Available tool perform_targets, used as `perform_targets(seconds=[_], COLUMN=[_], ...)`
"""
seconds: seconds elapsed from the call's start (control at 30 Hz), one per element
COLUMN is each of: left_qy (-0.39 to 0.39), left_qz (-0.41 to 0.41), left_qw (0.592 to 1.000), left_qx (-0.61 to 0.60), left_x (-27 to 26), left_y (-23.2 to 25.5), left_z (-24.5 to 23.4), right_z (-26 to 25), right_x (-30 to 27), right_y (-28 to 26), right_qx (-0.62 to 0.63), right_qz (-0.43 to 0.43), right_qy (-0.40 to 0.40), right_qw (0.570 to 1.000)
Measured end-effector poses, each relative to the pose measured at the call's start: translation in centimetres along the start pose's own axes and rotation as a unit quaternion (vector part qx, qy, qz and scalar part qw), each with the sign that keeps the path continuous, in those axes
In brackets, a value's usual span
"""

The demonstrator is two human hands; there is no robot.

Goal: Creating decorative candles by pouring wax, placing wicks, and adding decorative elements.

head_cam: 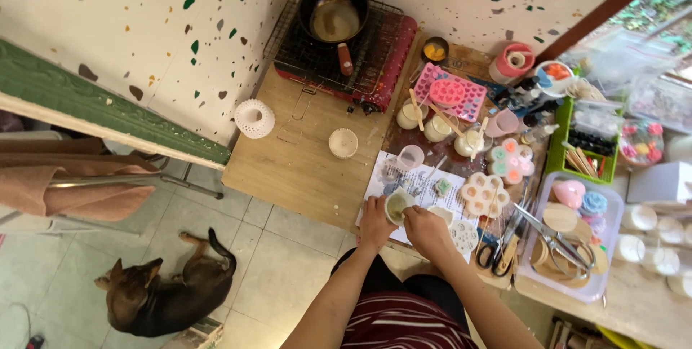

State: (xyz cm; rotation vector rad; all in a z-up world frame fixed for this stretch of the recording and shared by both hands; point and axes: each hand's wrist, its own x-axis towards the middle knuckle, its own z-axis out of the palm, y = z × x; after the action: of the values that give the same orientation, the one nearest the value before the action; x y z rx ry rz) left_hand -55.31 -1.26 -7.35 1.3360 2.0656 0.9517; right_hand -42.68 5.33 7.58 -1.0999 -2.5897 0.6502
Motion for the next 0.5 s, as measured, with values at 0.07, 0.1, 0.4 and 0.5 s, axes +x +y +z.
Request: perform_targets(seconds=[0.07,0.1,0.4,0.5], left_qy=[-0.012,-0.012,0.093,0.023], left_qz=[0.002,0.000,-0.007,-0.216], left_qw=[1.000,1.000,0.995,0.961], left_qx=[-0.005,0.010,-0.041,-0.172], left_x=[-0.1,-0.1,-2.3,-3.5], left_y=[-0.1,-0.3,-6.1,-5.7], left_z=[0.1,0.4,4.1,3.8], right_z=[-1.6,-2.7,-2.4,-1.6], right_x=[-1.1,-1.8,-8.9,-9.8], right_y=[-1.6,-2.5,-3.1,-3.0], right_qx=[0.004,0.017,0.003,-0.006], right_qz=[0.018,0.039,0.012,0.012], right_qy=[-0.013,-0.008,0.078,0.097], right_qw=[1.000,0.999,0.997,0.995])
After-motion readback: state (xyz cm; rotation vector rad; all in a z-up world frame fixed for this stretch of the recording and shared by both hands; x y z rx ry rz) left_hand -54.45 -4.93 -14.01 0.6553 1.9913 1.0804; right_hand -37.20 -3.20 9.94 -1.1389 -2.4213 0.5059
